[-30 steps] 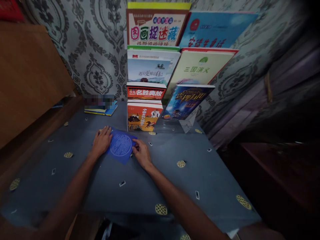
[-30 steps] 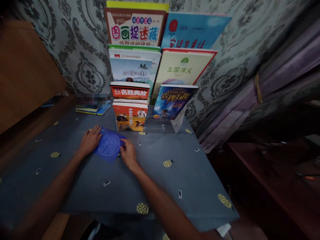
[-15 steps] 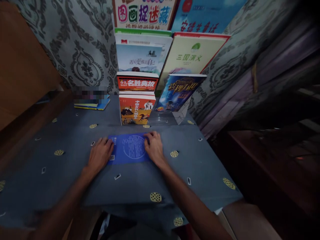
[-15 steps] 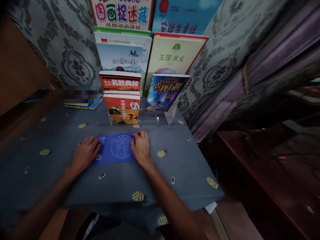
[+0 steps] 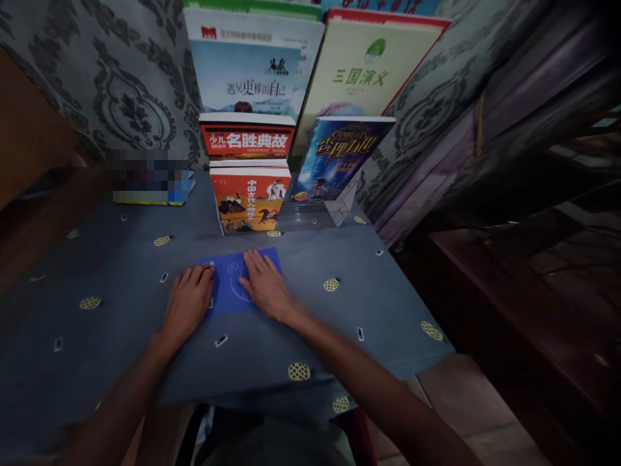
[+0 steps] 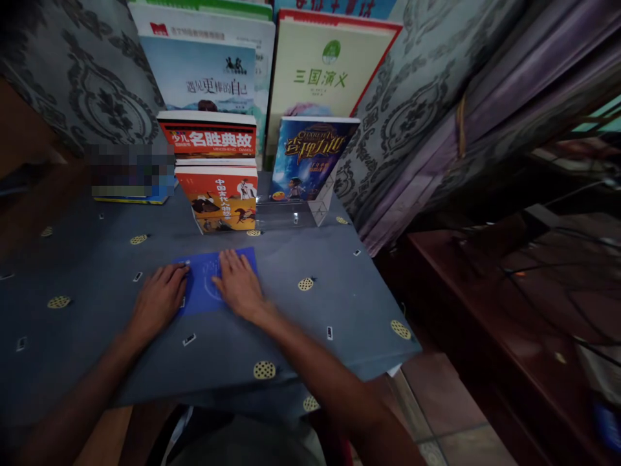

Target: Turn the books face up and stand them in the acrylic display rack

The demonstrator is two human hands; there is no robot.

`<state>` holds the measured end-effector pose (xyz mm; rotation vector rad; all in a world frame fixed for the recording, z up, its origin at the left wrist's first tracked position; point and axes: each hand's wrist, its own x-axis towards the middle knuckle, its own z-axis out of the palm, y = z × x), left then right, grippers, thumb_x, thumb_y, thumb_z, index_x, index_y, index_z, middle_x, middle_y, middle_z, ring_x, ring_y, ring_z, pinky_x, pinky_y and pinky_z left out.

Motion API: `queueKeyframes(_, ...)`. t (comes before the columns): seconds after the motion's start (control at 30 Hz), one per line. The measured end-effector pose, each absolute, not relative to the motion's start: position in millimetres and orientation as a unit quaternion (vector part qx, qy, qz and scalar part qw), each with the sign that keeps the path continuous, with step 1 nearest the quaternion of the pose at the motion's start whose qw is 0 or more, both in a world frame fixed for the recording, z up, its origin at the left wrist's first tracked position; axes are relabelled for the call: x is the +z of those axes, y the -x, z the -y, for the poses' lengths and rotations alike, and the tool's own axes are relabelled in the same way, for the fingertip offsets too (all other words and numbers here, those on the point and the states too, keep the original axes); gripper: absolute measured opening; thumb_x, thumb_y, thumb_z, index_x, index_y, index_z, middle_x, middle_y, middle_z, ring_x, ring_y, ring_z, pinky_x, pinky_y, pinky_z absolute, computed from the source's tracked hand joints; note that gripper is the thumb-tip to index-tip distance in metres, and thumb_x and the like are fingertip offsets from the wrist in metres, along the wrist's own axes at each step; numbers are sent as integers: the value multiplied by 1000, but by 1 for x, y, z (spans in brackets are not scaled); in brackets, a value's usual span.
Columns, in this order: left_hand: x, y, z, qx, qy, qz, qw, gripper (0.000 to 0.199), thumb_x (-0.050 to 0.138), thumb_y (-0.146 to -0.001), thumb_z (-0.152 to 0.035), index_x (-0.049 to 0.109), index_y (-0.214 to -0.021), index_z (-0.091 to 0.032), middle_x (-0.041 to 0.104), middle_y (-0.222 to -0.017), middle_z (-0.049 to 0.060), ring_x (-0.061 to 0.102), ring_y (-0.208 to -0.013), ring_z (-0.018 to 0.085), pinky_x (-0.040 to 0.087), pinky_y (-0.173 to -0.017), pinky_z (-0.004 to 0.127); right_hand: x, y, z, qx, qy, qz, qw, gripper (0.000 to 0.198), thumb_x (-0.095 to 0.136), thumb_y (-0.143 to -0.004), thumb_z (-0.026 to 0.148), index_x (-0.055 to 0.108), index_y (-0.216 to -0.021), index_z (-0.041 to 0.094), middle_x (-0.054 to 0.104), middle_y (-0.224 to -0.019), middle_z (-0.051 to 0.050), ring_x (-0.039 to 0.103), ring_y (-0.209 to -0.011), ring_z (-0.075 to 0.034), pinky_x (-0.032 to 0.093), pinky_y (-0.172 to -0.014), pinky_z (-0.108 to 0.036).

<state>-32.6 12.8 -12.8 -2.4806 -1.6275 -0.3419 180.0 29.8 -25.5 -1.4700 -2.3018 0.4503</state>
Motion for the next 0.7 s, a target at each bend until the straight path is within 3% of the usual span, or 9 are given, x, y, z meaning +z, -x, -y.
queueKeyframes(0.13,-12,33,-14,-100,825,550,83,36,37,-100,-20,65,-122,-10,68,-123,18,63,-108,33,52,-88,49,-25,-222,-30,120,575,796,148,55,36,-104,32,39,-154,8,38,-161,-18,30,-153,-26,24,-125,-50)
queueKeyframes(0.27,-16,8,-8,-105,832,539,84,42,32,-101,-17,61,-130,-8,63,-136,21,59,-126,33,41,-110,56,-23,-230,-25,94,577,800,136,53,33,-105,32,41,-153,11,39,-161,-16,30,-153,-25,23,-124,-50)
queueKeyframes(0.37,-21,-31,5,-120,863,490,28,49,33,-105,-33,46,-146,-9,49,-153,20,45,-144,29,36,-118,52,-22,-227,-23,84,580,800,128,54,32,-104,29,40,-153,9,38,-161,-17,31,-152,-27,24,-123,-53)
queueKeyframes(0.5,-24,-69,26,-105,893,436,-41,72,32,-103,-53,26,-156,-4,33,-163,20,27,-154,27,30,-125,42,-26,-227,-23,76,570,809,120,56,32,-100,19,38,-154,6,36,-162,-17,31,-152,-27,24,-123,-53)
queueKeyframes(0.7,-29,-25,31,-83,866,491,-51,83,35,-99,-65,25,-157,-7,31,-163,23,23,-154,31,26,-125,52,-31,-228,-24,63,569,807,143,54,33,-104,31,43,-152,9,39,-160,-18,34,-151,-29,25,-122,-55)
